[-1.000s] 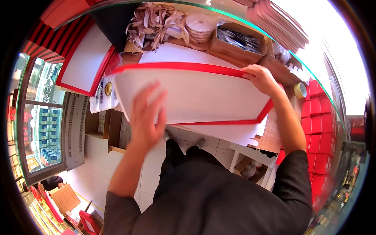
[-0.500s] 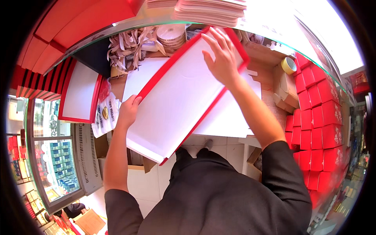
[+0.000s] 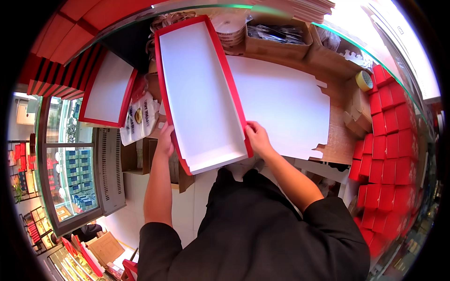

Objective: The person assembles flat white cardboard boxes by folding the flaps and securing them with red adhesive tape. They work on a wooden table, handling each box individually, folding the sides, and applying tape to the seams to form the final rectangular shape.

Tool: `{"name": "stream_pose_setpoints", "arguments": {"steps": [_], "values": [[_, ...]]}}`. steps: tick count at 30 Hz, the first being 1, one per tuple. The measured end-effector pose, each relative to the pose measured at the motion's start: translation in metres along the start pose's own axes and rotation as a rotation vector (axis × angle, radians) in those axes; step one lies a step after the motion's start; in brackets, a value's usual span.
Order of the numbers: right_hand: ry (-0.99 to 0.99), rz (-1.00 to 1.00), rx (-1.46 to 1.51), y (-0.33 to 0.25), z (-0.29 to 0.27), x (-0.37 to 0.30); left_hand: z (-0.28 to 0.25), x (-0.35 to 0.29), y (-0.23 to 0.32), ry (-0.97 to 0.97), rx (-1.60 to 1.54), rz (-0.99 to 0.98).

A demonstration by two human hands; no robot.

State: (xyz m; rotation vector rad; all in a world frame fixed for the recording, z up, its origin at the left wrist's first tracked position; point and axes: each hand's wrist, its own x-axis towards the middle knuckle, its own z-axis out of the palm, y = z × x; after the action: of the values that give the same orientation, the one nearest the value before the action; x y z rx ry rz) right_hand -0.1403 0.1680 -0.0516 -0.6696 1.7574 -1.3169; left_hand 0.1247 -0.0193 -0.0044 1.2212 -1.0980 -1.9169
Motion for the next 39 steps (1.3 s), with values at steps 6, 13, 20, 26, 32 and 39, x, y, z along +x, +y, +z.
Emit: {"name": "stream_pose_setpoints", "arguments": {"steps": [6,13,20,26,32,39], "values": [[0.139,-0.035,-0.12,-0.001,-0.005,-0.003,-0.016,-0.02,-0.023,-0.017,0.289,-0.29],[0.132,-0.032,-0.386,-0.027,-0.008,-0.03,-0.023,-0.055,-0.08,-0.05,0.066,-0.287],[0.065,-0.002,-0.644,-0.033,-0.006,-0.028,0.003,-0.044,-0.091,0.162,0.941,0.009],[0.084,-0.141,-0.825,-0.038,0.001,-0.022,0.033,-0.057,-0.071,0.423,1.276,0.116],[-0.08,-0.378,-0.876,-0.036,-0.004,-0.015,0.016,-0.053,-0.061,0.252,1.448,0.414],[-0.324,-0.469,-1.144,-0.033,-0.017,0.002,0.012,-0.035,-0.061,0.064,1.619,0.237]]}}
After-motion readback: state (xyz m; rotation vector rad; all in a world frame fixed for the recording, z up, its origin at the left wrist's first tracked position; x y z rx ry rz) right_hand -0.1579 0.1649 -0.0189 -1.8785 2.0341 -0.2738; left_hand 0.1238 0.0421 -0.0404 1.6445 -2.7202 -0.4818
